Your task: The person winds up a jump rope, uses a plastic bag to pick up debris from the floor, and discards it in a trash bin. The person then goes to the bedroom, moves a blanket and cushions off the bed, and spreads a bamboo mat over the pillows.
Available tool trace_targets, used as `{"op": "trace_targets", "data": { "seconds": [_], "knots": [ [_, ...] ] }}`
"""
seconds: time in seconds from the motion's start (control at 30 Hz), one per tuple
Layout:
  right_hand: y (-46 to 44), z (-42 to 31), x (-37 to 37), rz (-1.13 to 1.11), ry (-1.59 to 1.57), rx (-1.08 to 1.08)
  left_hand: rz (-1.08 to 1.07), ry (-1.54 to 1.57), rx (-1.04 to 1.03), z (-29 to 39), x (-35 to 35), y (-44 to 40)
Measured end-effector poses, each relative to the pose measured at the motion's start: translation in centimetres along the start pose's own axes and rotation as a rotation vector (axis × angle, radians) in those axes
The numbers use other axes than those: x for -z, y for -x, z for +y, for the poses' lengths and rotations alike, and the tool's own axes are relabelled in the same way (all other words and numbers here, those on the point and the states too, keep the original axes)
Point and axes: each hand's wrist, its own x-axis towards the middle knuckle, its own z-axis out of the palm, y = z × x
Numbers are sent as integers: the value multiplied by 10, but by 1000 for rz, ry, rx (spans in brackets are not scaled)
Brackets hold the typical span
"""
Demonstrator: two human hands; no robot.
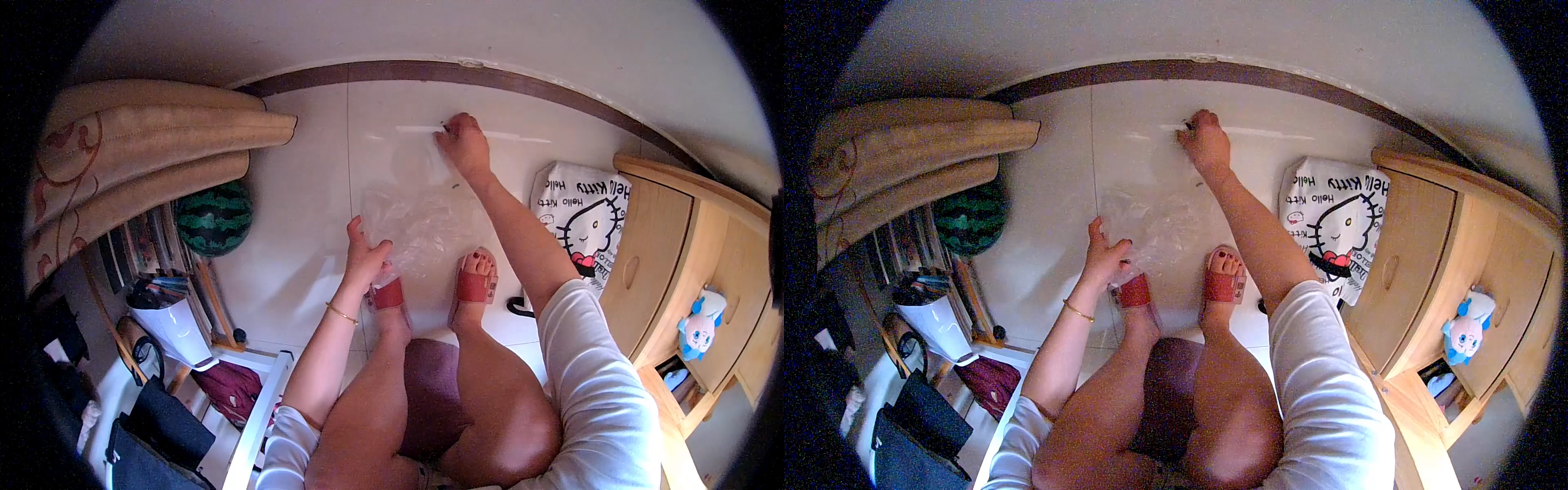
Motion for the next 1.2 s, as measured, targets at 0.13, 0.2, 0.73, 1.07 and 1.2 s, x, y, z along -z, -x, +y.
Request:
{"op": "trace_targets", "data": {
  "seconds": [0.13,0.2,0.73,1.07,1.2],
  "knots": [
    [-5,6,-5,9,15,53,4,-19,-1,3,0,1],
    [-9,7,-4,27,8,78,-8,-5,-2,3,1,1],
    [-29,6,-4,-174,236,325,-11,-17,-11,4,2,1],
    [-36,18,-1,-329,315,339,-18,9,-32,1,1,-4],
    [-25,30,26,-433,-521,-223,4,-37,7,5,0,-3]
  ]
}}
